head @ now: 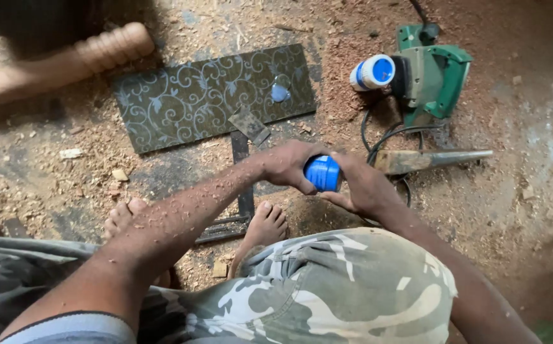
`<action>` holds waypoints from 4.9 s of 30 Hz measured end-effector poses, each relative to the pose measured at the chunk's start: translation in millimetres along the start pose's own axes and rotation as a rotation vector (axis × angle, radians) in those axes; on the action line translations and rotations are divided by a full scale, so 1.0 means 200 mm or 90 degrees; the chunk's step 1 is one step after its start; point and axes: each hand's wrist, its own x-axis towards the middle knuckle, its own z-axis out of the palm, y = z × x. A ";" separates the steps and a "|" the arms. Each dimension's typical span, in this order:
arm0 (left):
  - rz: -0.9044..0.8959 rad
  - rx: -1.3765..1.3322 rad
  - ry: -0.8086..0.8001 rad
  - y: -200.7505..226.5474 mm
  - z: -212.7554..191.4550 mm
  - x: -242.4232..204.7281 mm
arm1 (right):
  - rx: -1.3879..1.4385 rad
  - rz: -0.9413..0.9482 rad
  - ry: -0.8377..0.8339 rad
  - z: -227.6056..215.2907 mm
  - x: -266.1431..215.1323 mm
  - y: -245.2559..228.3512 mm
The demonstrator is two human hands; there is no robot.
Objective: Applying wood filler or finish to a spindle using a scraper and a palette.
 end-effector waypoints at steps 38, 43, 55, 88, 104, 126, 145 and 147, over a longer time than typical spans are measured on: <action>-0.290 0.401 0.135 -0.49 -0.64 -0.51 | -0.058 0.622 0.151 0.94 0.78 -0.21; -0.294 0.427 0.171 -0.57 -0.57 -0.48 | -0.014 0.629 0.175 0.92 0.82 -0.14; -0.252 0.348 0.250 -0.73 -0.46 -0.52 | 0.054 0.776 0.067 0.90 0.84 -0.13; -0.305 0.368 0.315 -0.74 -0.33 -0.40 | 0.276 0.883 0.037 0.70 0.93 0.42; -0.302 0.384 0.310 -0.73 -0.33 -0.42 | -0.225 0.203 0.059 0.75 0.76 0.40; -0.335 0.386 0.266 -0.74 -0.38 -0.40 | -0.206 0.149 0.041 0.54 0.89 0.43; -0.301 0.416 0.299 -0.72 -0.36 -0.39 | -0.167 0.207 0.008 0.59 0.83 0.41; -0.294 0.401 0.288 -0.71 -0.31 -0.38 | -0.147 0.222 -0.025 0.51 0.81 0.39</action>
